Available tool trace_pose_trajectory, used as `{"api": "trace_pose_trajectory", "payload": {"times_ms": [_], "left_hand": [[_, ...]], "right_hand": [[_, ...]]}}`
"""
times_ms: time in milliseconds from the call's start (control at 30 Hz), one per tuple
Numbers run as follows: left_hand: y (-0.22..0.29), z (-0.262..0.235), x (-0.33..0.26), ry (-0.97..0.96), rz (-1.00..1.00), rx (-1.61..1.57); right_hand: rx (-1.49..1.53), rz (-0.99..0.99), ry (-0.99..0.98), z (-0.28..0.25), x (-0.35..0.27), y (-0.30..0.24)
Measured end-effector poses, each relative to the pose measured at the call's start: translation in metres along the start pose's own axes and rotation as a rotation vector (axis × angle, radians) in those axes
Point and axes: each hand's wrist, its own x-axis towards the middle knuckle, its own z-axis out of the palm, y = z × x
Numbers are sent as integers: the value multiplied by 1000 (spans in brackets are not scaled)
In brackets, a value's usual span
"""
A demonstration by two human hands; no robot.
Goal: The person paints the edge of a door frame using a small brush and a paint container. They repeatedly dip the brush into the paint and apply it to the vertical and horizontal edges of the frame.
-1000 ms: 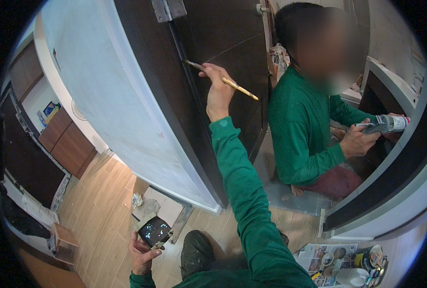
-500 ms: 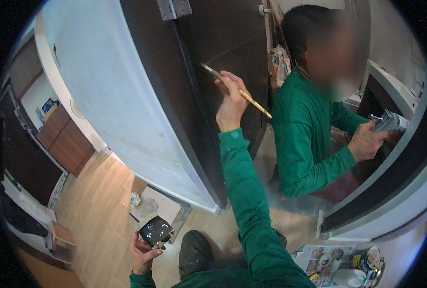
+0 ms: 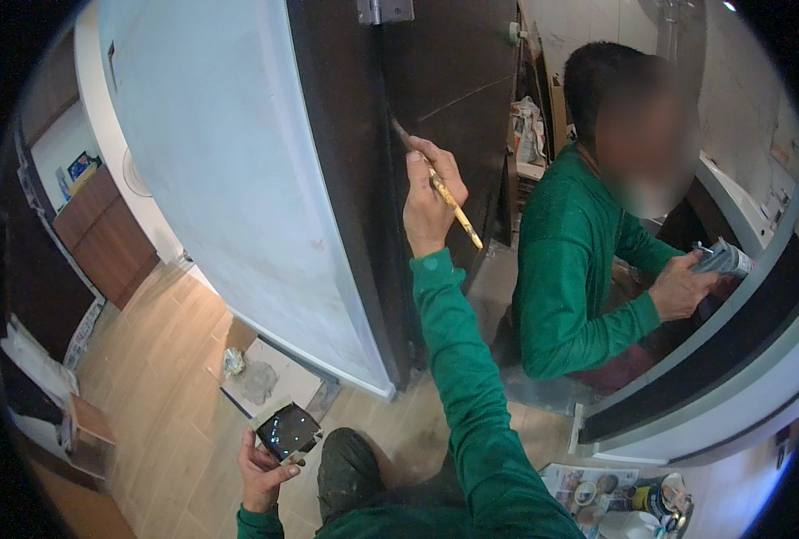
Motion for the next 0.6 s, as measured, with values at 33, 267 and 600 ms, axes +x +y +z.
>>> {"api": "trace_pose_trajectory", "payload": {"times_ms": [33,267,600], "left_hand": [[1,-2,0,-2,-4,-1],[3,-7,4,9,-21,-13],[4,-10,1,30,-75,-1]], "right_hand": [[-18,-5,7,1,0,0],[-80,-50,2,4,0,3],[-149,-48,10,3,1,7]]}}
